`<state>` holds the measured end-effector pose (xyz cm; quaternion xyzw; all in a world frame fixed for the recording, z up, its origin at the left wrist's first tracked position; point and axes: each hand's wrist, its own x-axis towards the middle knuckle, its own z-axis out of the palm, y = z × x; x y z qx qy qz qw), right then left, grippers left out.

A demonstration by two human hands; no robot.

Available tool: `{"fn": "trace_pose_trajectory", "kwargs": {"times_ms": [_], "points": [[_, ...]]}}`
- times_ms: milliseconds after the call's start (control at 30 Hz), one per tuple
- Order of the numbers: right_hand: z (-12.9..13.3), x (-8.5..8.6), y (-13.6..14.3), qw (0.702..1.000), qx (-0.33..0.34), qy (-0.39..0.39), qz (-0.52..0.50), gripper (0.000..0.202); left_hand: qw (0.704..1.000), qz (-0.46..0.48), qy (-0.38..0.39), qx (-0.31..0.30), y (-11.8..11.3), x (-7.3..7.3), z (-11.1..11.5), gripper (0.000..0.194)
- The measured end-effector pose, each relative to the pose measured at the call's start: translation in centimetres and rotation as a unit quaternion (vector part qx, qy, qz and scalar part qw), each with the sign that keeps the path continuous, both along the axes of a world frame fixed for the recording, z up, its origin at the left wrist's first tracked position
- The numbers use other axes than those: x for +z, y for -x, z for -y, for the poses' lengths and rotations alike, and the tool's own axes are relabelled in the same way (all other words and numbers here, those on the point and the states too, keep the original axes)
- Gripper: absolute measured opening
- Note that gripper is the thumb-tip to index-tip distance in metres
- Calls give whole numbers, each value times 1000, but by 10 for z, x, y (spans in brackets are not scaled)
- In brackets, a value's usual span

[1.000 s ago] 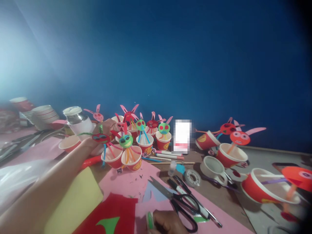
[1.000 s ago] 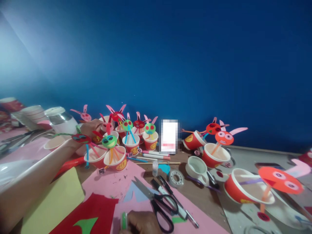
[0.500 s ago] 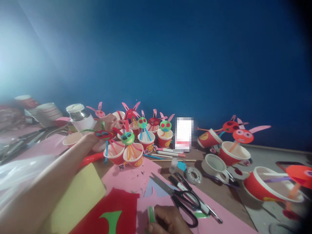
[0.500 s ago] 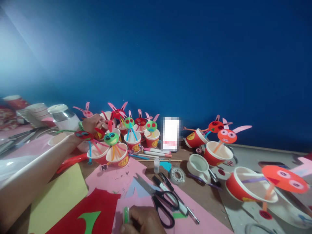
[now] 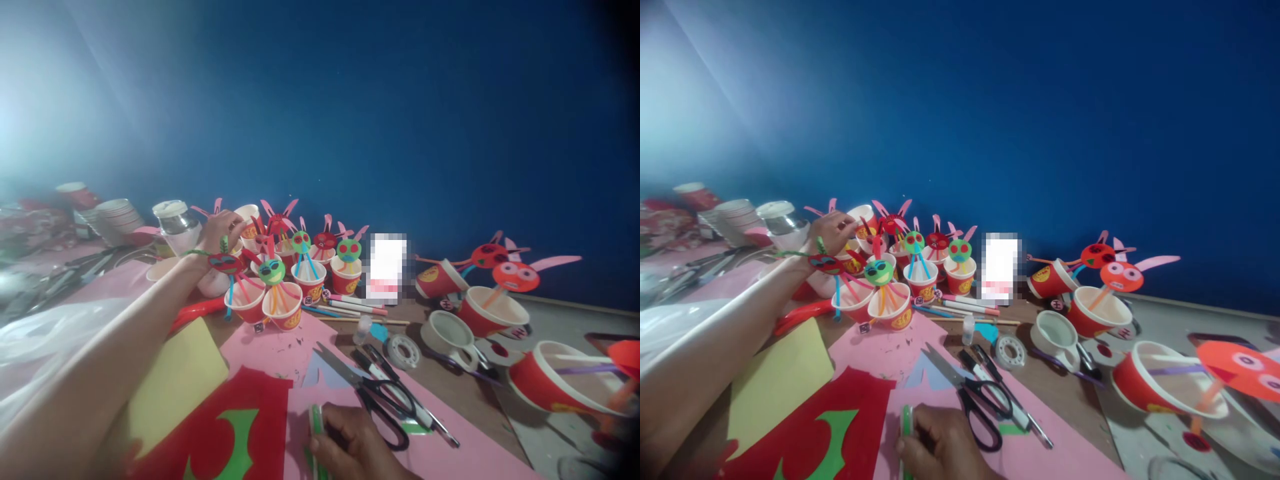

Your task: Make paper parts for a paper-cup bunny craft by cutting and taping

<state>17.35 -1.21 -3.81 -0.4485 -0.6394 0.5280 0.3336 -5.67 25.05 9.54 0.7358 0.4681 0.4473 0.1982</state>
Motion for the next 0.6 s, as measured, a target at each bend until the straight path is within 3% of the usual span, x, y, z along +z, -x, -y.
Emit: {"fn": "trace_pose_trajectory", "kwargs": {"times_ms": [167,300,467,600], "points": [[1,2,0,1000,-3,5,6,32,987,-123,-97,40,7,3,-15,28],[1,4,0,1000,-3,14,0,28,970,-155,-166,81,6,17,-11,32],[3,0,2,999,-28,31,15,26,953,-164,-216,133,17,55,-4,43],[4,0,3,998,-36,49,-2,22,941,-160,-243,175,27,93,25,52]]}}
